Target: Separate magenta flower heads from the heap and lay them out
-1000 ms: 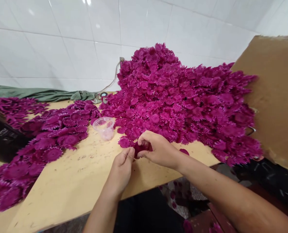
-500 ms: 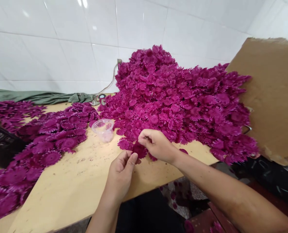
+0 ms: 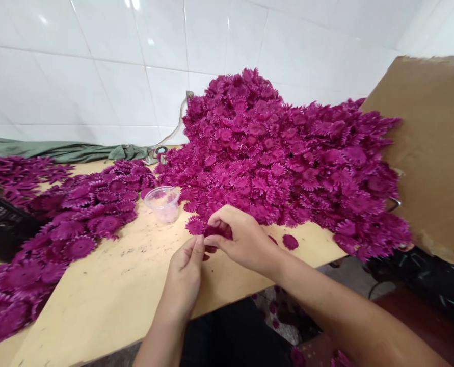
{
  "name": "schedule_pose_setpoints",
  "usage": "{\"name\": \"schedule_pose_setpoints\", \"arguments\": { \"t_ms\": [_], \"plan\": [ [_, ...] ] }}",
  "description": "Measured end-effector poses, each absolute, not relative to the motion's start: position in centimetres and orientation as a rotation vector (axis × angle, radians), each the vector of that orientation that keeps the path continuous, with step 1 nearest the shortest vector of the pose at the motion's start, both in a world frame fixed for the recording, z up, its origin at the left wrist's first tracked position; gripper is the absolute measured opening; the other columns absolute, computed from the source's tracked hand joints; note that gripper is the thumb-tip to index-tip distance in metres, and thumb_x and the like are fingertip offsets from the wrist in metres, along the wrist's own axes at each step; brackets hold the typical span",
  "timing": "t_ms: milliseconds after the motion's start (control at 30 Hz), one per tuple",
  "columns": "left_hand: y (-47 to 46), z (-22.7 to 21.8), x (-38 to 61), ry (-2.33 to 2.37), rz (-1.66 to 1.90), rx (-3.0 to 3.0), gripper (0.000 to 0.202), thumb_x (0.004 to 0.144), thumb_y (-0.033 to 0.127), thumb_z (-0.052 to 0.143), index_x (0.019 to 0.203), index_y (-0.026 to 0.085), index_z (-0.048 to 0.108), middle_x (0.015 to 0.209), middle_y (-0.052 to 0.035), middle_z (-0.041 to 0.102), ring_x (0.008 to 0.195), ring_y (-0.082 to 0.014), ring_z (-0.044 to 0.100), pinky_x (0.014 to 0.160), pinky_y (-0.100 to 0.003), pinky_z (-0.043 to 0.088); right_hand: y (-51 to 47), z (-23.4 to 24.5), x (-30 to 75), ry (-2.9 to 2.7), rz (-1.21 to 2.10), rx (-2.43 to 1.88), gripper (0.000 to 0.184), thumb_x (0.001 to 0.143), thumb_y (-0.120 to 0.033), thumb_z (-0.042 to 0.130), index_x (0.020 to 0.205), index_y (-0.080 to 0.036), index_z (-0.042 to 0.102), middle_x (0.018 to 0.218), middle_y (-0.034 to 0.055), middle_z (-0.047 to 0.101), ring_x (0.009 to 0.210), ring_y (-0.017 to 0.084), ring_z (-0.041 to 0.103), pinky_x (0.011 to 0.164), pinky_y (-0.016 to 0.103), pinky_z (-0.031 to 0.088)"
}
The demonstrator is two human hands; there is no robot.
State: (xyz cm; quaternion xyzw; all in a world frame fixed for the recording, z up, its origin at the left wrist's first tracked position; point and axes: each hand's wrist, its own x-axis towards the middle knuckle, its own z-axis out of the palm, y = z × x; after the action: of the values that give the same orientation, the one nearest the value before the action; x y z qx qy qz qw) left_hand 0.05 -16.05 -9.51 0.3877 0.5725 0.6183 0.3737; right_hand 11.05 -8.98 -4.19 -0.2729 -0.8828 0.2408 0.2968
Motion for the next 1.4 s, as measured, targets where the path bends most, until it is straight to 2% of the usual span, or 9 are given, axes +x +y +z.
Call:
{"name": "schedule_pose_setpoints", "arguments": {
  "t_ms": [200, 367, 567, 700, 900, 1033, 1100, 1200, 1400],
  "plan": [
    [-16.2, -9.9, 0.3, 1.439, 1.576, 0.991, 0.038, 0.073, 0.052, 0.053, 0.07, 0.016, 0.065, 0.067, -0.0028, 0.064, 0.071, -0.0173, 0.056, 0.07, -0.027, 0.044, -8.2, -5.5, 10.8, -2.277, 0.988, -0.713, 0.015, 0.066, -0.01, 0.064, 0.078, -0.016, 0.056, 0.077, 0.0006, 0.059, 0.073, 0.012, 0.054, 0.068, 0.025, 0.044],
    [-16.0, -9.9, 0.4, 1.413, 1.583, 0.99, 0.03, 0.07, 0.046, 0.058, 0.073, 0.016, 0.063, 0.07, -0.0025, 0.064, 0.069, -0.0156, 0.056, 0.071, -0.026, 0.045, -8.5, -5.7, 10.5, -2.114, 1.202, -0.812, 0.009, 0.071, -0.007, 0.055, 0.069, -0.015, 0.055, 0.065, -0.0012, 0.06, 0.061, 0.01, 0.056, 0.057, 0.021, 0.044],
    [-16.0, -9.6, 0.7, 1.47, 1.563, 1.019, 0.027, 0.07, 0.043, 0.056, 0.068, 0.016, 0.059, 0.064, -0.0016, 0.06, 0.066, -0.0157, 0.055, 0.066, -0.026, 0.044, -8.1, -5.7, 10.1, -2.156, 0.985, -0.828, 0.016, 0.075, -0.01, 0.05, 0.06, -0.016, 0.05, 0.054, -0.004, 0.05, 0.052, 0.007, 0.046, 0.05, 0.019, 0.036],
    [-16.2, -9.8, 0.7, 1.474, 1.604, 1.03, 0.025, 0.071, 0.041, 0.056, 0.064, 0.017, 0.057, 0.059, 0.0012, 0.055, 0.061, -0.013, 0.05, 0.06, -0.023, 0.042, -6.7, -5.5, 10.2, -2.143, 0.871, -0.831, 0.015, 0.076, -0.01, 0.047, 0.062, -0.017, 0.048, 0.055, -0.0037, 0.049, 0.053, 0.008, 0.045, 0.052, 0.02, 0.036],
    [-16.3, -9.9, -0.1, 1.479, 1.691, 0.936, 0.025, 0.068, 0.042, 0.06, 0.068, 0.016, 0.061, 0.06, 0.0016, 0.055, 0.06, -0.0117, 0.048, 0.06, -0.022, 0.042, -1.7, -3.2, 12.2, -1.938, 0.373, -0.985, 0.013, 0.072, -0.005, 0.048, 0.069, -0.016, 0.055, 0.073, 0.0041, 0.06, 0.072, 0.017, 0.054, 0.073, 0.033, 0.042],
    [-15.9, -9.7, -0.2, 1.465, 1.653, 0.9, 0.028, 0.066, 0.043, 0.061, 0.067, 0.016, 0.063, 0.059, 0.0007, 0.056, 0.061, -0.0124, 0.049, 0.059, -0.022, 0.041, -3.5, -2.2, 12.1, -2.121, 0.17, -0.762, 0.009, 0.073, -0.01, 0.057, 0.075, -0.018, 0.061, 0.091, 0.0065, 0.064, 0.095, 0.021, 0.052, 0.09, 0.04, 0.034],
    [-15.8, -9.7, -0.2, 1.451, 1.654, 0.898, 0.027, 0.067, 0.043, 0.061, 0.067, 0.015, 0.063, 0.059, 0.0003, 0.057, 0.062, -0.0125, 0.05, 0.06, -0.022, 0.041, -5.9, -2.7, 11.4, -2.263, 0.282, -0.623, 0.007, 0.078, -0.018, 0.056, 0.073, -0.017, 0.061, 0.082, 0.0049, 0.064, 0.085, 0.018, 0.054, 0.084, 0.035, 0.039],
    [-15.9, -9.9, -0.4, 1.433, 1.658, 0.887, 0.025, 0.069, 0.04, 0.06, 0.066, 0.016, 0.063, 0.061, -0.0002, 0.059, 0.064, -0.0126, 0.051, 0.062, -0.022, 0.042, -8.5, -4.3, 10.4, -2.368, 0.514, -0.627, 0.015, 0.072, -0.026, 0.065, 0.08, -0.016, 0.058, 0.083, 0.0048, 0.062, 0.082, 0.017, 0.053, 0.076, 0.032, 0.042],
    [-16.2, -10.3, -0.3, 1.375, 1.642, 0.902, 0.026, 0.069, 0.04, 0.06, 0.071, 0.016, 0.065, 0.066, -0.0018, 0.063, 0.065, -0.0146, 0.055, 0.069, -0.026, 0.045, -7.4, -6.2, 10.2, -2.345, 1.136, -0.663, 0.025, 0.066, -0.016, 0.068, 0.088, -0.016, 0.057, 0.083, 0.0005, 0.061, 0.079, 0.014, 0.057, 0.072, 0.026, 0.045]
  ]
}}
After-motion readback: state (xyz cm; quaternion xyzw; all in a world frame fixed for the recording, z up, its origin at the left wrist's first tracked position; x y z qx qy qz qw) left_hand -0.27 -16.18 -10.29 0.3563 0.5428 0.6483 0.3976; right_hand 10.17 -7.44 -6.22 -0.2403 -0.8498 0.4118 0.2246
